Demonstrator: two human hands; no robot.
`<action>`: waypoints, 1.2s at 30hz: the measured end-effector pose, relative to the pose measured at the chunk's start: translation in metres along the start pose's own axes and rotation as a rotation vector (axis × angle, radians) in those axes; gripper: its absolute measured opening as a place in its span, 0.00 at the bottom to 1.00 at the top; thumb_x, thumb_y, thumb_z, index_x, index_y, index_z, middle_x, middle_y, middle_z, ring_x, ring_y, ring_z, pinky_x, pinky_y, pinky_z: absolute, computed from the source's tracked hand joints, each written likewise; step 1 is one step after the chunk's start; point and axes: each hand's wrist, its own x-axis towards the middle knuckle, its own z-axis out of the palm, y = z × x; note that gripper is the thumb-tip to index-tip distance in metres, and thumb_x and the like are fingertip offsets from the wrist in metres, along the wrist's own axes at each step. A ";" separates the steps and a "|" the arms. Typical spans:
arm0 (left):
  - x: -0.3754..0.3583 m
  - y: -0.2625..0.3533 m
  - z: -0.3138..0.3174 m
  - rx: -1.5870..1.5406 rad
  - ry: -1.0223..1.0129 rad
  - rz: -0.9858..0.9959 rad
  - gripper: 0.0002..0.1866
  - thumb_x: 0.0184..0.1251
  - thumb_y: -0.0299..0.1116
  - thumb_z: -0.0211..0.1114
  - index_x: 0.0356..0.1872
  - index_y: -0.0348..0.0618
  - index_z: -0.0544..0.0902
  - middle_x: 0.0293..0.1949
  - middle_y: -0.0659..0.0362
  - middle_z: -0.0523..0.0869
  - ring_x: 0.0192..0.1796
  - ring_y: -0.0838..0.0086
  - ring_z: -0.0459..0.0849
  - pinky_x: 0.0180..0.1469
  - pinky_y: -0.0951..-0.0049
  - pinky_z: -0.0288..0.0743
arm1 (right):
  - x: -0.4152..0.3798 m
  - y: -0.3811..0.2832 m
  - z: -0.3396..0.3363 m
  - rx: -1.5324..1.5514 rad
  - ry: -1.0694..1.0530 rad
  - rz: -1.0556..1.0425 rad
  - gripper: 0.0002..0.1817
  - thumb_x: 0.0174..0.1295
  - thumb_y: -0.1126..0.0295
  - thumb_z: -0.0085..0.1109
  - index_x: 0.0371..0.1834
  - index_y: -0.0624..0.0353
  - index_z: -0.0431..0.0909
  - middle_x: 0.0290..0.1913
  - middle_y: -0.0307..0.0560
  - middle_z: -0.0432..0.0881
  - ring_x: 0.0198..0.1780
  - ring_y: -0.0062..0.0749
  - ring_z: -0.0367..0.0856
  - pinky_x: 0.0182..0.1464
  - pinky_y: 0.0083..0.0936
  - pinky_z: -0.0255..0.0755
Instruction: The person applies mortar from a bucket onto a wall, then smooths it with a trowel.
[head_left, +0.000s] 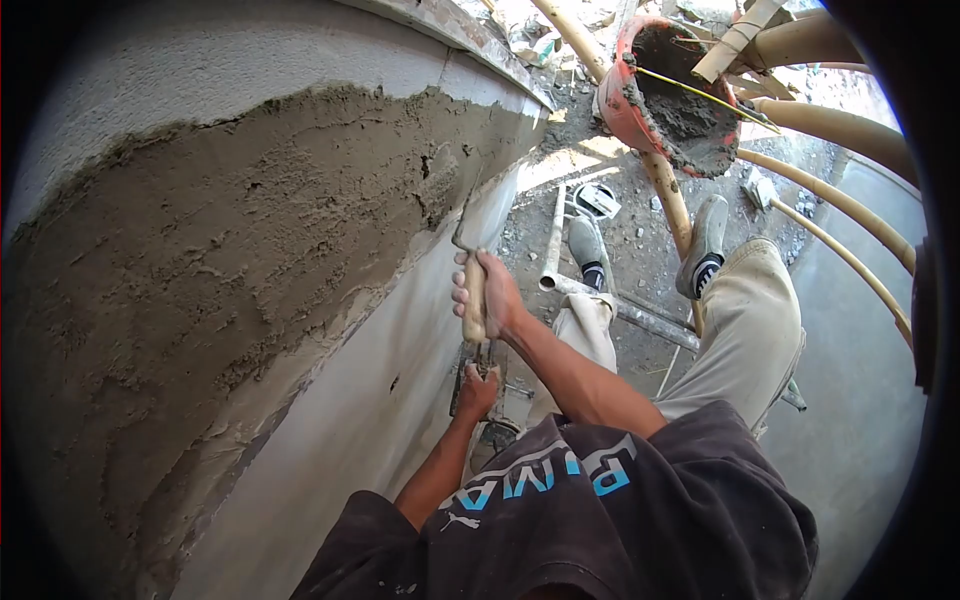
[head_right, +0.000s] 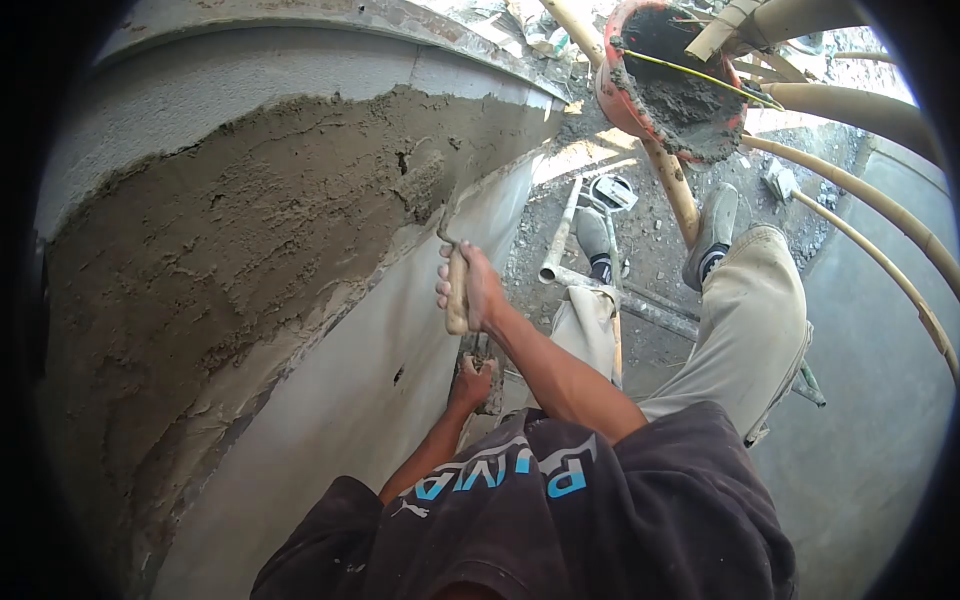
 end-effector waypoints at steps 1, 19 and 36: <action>0.001 -0.003 0.002 0.006 -0.012 -0.016 0.40 0.72 0.53 0.59 0.70 0.26 0.62 0.64 0.24 0.74 0.66 0.33 0.76 0.67 0.48 0.71 | 0.015 0.001 0.007 0.008 0.006 0.010 0.20 0.78 0.45 0.43 0.49 0.50 0.67 0.29 0.38 0.71 0.23 0.26 0.70 0.26 0.28 0.70; 0.043 -0.062 0.057 0.325 0.073 -0.007 0.41 0.71 0.61 0.61 0.74 0.39 0.67 0.67 0.36 0.77 0.72 0.45 0.73 0.74 0.52 0.60 | -0.079 0.043 0.090 -0.647 -0.192 -0.282 0.18 0.78 0.54 0.47 0.50 0.60 0.69 0.30 0.51 0.77 0.24 0.35 0.79 0.27 0.34 0.75; 0.004 -0.009 0.027 0.071 -0.082 -0.119 0.43 0.72 0.55 0.60 0.73 0.25 0.62 0.67 0.26 0.71 0.70 0.36 0.72 0.70 0.50 0.68 | 0.092 -0.047 -0.016 -0.401 0.164 -0.201 0.16 0.77 0.52 0.47 0.45 0.54 0.68 0.25 0.40 0.72 0.21 0.28 0.74 0.20 0.29 0.72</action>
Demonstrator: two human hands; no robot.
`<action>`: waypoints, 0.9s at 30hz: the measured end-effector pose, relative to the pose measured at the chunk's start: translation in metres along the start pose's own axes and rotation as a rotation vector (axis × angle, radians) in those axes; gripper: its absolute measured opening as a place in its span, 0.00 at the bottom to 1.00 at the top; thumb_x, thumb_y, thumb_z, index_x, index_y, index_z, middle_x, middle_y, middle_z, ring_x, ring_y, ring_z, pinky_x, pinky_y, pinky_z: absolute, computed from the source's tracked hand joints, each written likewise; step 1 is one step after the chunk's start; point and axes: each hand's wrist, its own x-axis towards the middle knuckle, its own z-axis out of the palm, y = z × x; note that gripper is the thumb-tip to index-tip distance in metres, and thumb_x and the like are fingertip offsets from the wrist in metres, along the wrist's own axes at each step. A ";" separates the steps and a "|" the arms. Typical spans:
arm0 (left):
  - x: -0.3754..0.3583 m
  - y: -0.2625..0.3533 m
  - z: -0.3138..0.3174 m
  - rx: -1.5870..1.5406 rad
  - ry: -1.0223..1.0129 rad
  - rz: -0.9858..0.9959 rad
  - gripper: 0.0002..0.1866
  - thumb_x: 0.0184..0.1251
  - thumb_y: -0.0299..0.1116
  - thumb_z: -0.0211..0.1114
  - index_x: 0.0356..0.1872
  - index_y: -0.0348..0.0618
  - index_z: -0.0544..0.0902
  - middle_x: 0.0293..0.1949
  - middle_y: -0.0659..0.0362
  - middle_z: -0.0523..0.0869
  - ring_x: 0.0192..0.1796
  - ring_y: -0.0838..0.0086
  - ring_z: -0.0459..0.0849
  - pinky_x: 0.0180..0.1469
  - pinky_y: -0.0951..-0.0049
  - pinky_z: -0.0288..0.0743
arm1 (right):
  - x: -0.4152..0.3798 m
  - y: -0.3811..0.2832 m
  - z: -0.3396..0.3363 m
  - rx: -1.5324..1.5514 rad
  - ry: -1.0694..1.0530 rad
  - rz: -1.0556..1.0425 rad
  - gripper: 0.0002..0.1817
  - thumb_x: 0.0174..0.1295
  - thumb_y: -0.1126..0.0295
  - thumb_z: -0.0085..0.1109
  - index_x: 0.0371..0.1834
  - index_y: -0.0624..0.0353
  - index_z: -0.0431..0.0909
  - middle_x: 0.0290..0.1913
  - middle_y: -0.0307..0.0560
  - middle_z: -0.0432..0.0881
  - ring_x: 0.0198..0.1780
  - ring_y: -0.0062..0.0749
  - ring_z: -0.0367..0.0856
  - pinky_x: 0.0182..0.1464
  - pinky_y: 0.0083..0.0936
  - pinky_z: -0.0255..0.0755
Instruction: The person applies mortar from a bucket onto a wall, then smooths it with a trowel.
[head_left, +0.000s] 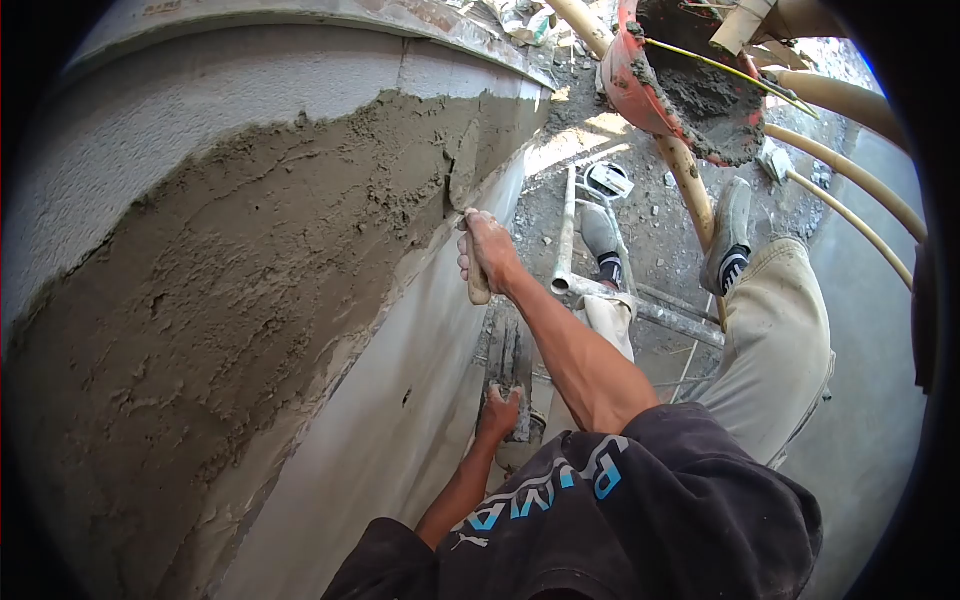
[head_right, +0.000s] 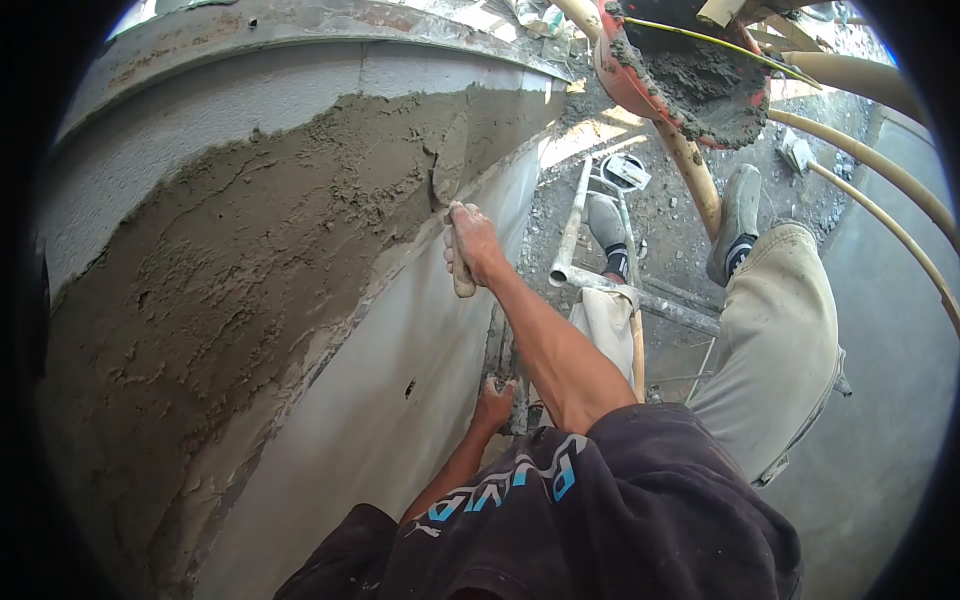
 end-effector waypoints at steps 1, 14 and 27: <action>-0.001 0.003 -0.002 0.008 -0.021 -0.022 0.43 0.72 0.55 0.60 0.73 0.26 0.62 0.68 0.26 0.71 0.71 0.36 0.72 0.71 0.50 0.68 | 0.002 0.003 -0.002 0.028 -0.015 0.019 0.16 0.78 0.51 0.46 0.46 0.54 0.68 0.26 0.40 0.72 0.20 0.28 0.73 0.20 0.28 0.72; 0.037 0.005 0.020 0.062 0.142 0.088 0.38 0.66 0.60 0.65 0.65 0.37 0.73 0.59 0.33 0.82 0.63 0.37 0.79 0.65 0.46 0.70 | -0.185 0.020 0.081 -0.346 -0.398 -0.314 0.17 0.77 0.56 0.49 0.48 0.60 0.69 0.28 0.45 0.75 0.23 0.30 0.78 0.25 0.30 0.72; -0.021 0.118 -0.071 -0.073 0.161 0.612 0.30 0.72 0.50 0.64 0.60 0.30 0.76 0.55 0.31 0.81 0.62 0.37 0.79 0.63 0.51 0.73 | -0.285 -0.191 -0.122 -1.024 0.742 -0.271 0.25 0.69 0.57 0.59 0.54 0.72 0.75 0.31 0.53 0.84 0.27 0.33 0.83 0.32 0.33 0.78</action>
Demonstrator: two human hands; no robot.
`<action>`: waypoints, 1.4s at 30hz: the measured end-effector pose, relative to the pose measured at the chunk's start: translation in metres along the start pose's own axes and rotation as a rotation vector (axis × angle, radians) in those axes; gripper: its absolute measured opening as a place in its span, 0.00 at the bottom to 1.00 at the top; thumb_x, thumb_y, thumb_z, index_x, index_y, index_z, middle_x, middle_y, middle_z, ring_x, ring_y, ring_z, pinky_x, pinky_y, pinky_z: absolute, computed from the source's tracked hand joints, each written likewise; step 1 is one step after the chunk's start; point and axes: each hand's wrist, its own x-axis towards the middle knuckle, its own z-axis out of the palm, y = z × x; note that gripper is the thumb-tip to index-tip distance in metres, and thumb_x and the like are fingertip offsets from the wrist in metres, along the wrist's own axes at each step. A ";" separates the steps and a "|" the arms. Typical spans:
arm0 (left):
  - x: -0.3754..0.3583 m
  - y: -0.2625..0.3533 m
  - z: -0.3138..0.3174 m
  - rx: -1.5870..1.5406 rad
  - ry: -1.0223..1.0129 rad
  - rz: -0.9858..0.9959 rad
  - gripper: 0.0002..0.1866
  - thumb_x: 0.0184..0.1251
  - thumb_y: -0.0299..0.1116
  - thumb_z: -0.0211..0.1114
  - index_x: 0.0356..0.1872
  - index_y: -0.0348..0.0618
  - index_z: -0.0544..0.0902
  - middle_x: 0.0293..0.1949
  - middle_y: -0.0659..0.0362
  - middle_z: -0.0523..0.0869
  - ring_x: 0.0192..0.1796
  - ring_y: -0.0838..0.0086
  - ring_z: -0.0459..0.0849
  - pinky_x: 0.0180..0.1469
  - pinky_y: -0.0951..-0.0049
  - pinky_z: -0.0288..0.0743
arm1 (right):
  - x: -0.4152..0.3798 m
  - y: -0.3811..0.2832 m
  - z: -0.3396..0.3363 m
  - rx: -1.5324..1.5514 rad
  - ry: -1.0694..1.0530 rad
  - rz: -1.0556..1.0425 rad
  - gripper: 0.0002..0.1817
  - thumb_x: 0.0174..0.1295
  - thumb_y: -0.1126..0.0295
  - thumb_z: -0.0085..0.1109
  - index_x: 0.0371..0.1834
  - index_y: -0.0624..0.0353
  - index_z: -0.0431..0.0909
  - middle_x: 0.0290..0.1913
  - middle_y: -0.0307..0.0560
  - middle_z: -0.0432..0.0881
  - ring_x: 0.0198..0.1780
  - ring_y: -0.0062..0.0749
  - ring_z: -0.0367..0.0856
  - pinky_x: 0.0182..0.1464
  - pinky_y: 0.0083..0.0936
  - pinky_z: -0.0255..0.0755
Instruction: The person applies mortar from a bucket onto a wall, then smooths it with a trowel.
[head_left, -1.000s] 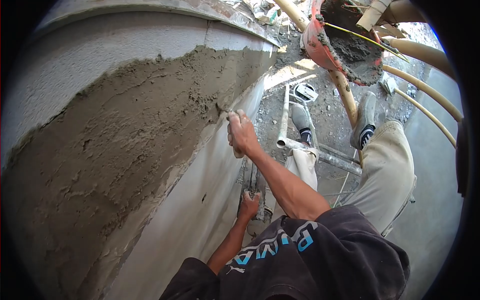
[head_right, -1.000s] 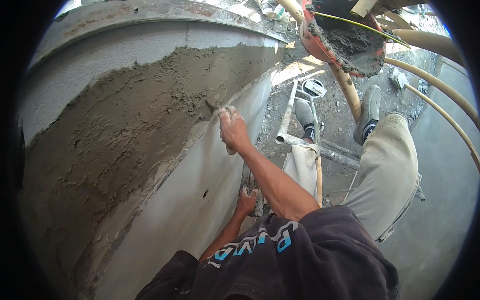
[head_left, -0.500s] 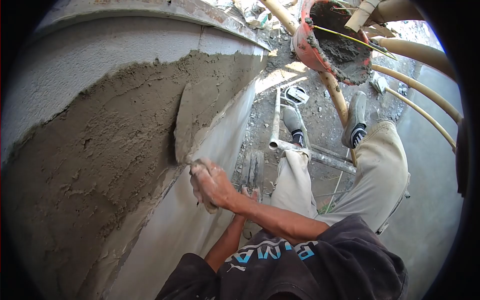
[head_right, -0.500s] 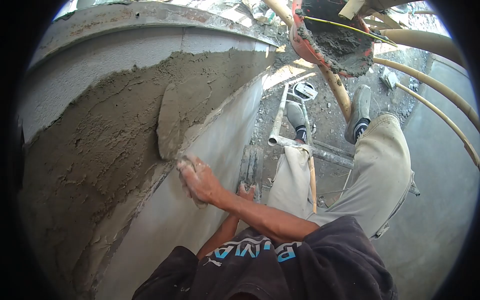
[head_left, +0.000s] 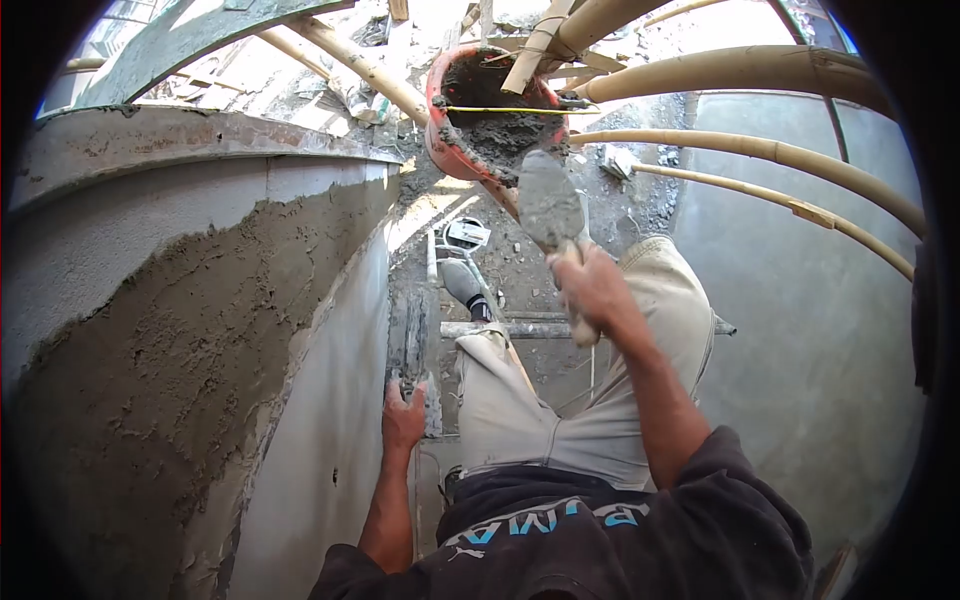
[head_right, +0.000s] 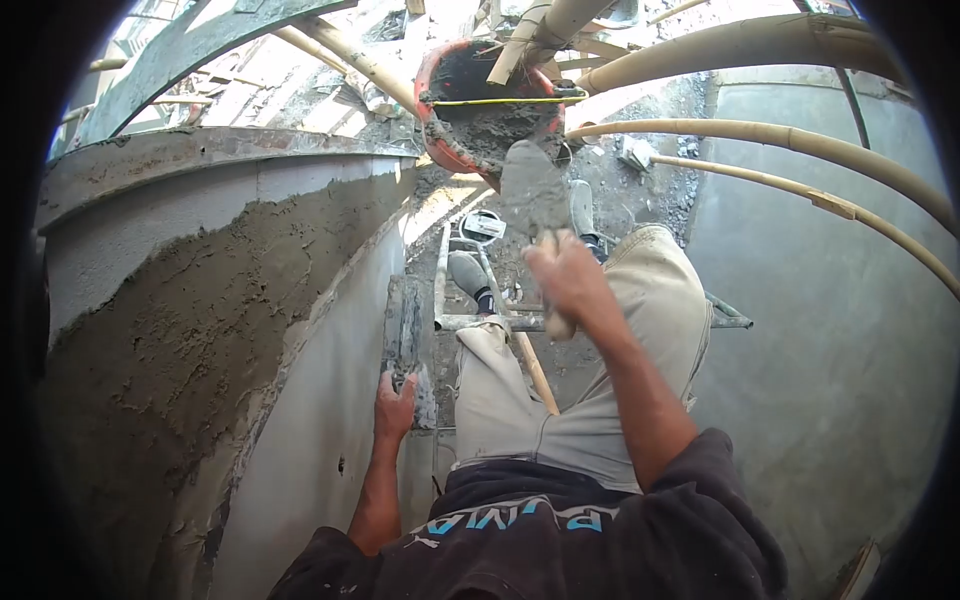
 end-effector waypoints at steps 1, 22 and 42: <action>0.003 0.007 -0.008 -0.042 -0.038 0.045 0.29 0.72 0.48 0.65 0.57 0.29 0.77 0.53 0.31 0.82 0.59 0.37 0.80 0.62 0.52 0.73 | 0.017 -0.012 -0.018 0.000 -0.031 -0.012 0.22 0.69 0.57 0.59 0.50 0.70 0.77 0.31 0.51 0.84 0.27 0.31 0.83 0.31 0.31 0.77; 0.026 0.269 0.044 -0.198 -0.251 0.864 0.25 0.69 0.29 0.60 0.64 0.26 0.72 0.54 0.33 0.79 0.58 0.39 0.79 0.61 0.49 0.74 | -0.031 0.053 0.021 0.571 0.082 0.049 0.23 0.74 0.53 0.58 0.43 0.68 0.80 0.36 0.43 0.84 0.35 0.23 0.80 0.36 0.26 0.76; 0.165 -0.031 0.143 0.513 -0.373 0.223 0.45 0.57 0.64 0.70 0.70 0.42 0.75 0.69 0.45 0.76 0.75 0.48 0.67 0.75 0.46 0.62 | 0.120 -0.007 -0.093 0.098 0.039 -0.340 0.15 0.63 0.59 0.59 0.38 0.62 0.84 0.33 0.40 0.80 0.36 0.24 0.76 0.41 0.22 0.71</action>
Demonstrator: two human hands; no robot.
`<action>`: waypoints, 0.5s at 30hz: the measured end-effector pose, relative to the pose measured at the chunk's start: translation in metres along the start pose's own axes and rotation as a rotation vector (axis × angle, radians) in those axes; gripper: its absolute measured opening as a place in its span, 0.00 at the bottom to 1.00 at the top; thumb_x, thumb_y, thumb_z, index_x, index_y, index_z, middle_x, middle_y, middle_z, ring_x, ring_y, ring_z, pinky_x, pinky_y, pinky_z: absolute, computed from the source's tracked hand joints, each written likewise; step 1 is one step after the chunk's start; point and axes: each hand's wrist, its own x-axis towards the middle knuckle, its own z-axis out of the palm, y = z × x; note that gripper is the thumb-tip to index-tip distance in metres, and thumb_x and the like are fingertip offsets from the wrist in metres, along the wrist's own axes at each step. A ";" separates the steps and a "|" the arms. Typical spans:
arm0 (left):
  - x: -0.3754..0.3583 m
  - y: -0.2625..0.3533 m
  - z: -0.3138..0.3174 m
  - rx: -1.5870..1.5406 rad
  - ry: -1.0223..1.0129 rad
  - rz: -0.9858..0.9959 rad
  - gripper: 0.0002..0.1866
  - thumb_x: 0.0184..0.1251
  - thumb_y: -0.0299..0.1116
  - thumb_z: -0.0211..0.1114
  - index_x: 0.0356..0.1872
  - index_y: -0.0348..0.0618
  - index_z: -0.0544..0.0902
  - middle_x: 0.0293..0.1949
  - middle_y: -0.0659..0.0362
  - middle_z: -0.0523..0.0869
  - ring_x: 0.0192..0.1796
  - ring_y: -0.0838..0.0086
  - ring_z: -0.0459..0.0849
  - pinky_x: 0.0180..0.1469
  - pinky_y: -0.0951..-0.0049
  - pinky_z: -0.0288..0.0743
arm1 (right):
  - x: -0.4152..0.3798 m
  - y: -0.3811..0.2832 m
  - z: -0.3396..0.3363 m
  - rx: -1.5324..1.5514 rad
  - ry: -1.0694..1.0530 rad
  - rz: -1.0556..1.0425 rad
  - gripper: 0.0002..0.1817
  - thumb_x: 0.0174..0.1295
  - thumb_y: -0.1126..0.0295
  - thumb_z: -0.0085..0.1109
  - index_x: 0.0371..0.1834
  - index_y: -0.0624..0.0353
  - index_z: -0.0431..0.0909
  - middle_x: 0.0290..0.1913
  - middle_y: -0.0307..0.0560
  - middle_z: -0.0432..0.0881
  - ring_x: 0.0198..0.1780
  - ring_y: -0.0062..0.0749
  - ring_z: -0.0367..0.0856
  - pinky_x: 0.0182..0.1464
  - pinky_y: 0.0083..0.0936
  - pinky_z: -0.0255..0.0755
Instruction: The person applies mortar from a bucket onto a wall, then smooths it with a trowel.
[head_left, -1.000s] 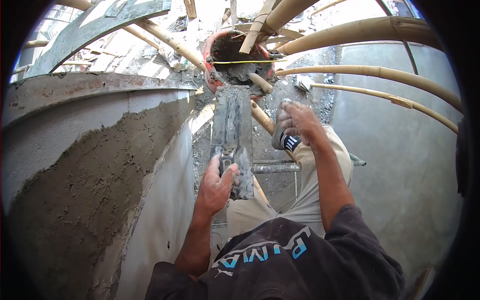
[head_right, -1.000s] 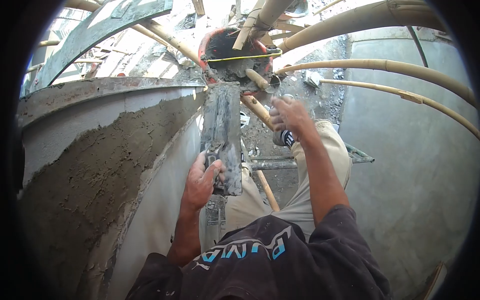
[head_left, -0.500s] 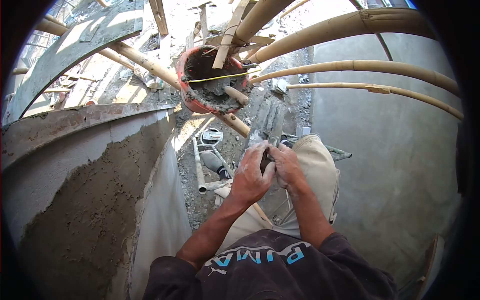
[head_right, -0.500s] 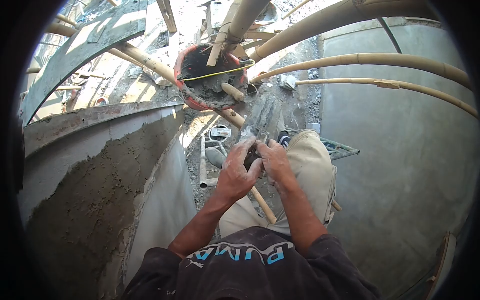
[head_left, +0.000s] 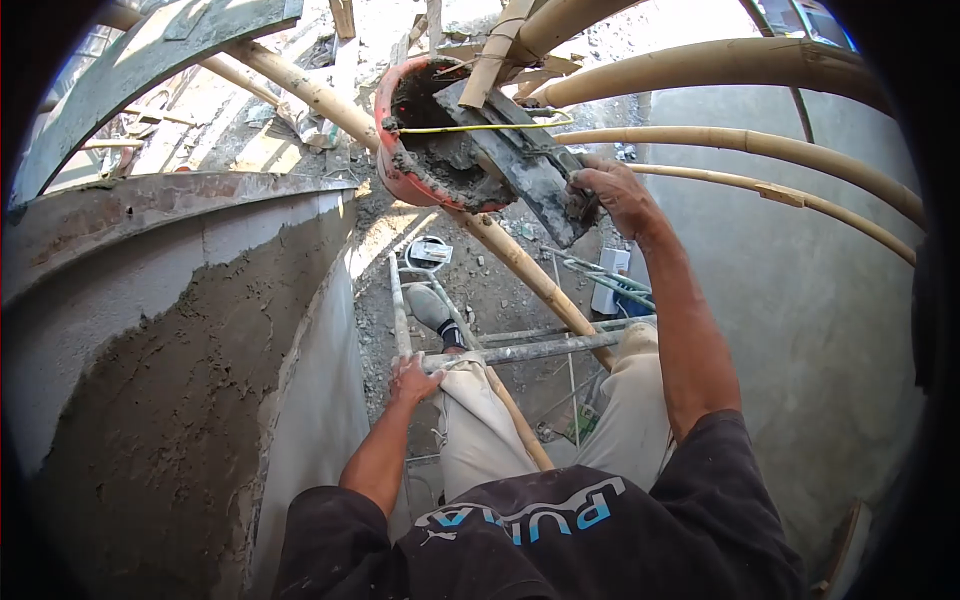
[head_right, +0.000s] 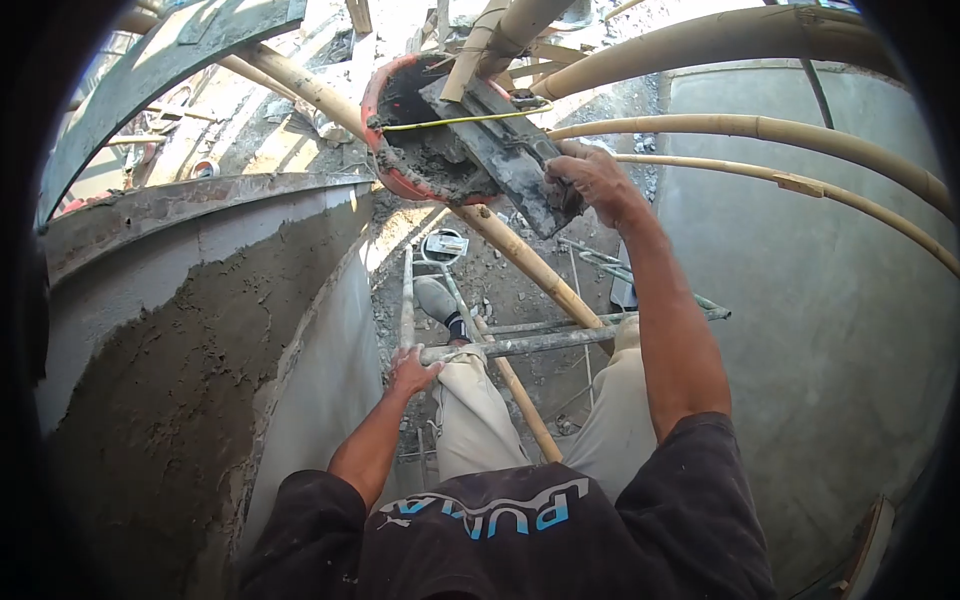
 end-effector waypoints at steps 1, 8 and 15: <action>0.004 -0.001 0.007 0.012 -0.015 0.009 0.45 0.57 0.65 0.69 0.69 0.44 0.76 0.69 0.46 0.76 0.75 0.48 0.67 0.75 0.44 0.62 | 0.014 0.006 0.000 0.015 -0.028 0.012 0.16 0.62 0.59 0.59 0.39 0.61 0.84 0.34 0.41 0.81 0.37 0.24 0.77 0.42 0.22 0.72; 0.025 0.004 -0.013 0.144 -0.100 0.164 0.40 0.55 0.70 0.67 0.60 0.50 0.84 0.62 0.51 0.83 0.71 0.53 0.74 0.71 0.45 0.67 | 0.099 0.050 0.000 -0.040 -0.105 -0.112 0.20 0.60 0.56 0.62 0.41 0.66 0.86 0.32 0.40 0.84 0.34 0.25 0.79 0.43 0.23 0.72; 0.041 -0.012 0.008 -0.073 0.262 0.393 0.25 0.56 0.59 0.74 0.38 0.46 0.89 0.37 0.53 0.91 0.44 0.56 0.89 0.54 0.56 0.80 | 0.111 0.086 0.005 0.003 0.130 -0.163 0.27 0.71 0.61 0.55 0.67 0.69 0.75 0.55 0.51 0.83 0.55 0.30 0.79 0.64 0.27 0.70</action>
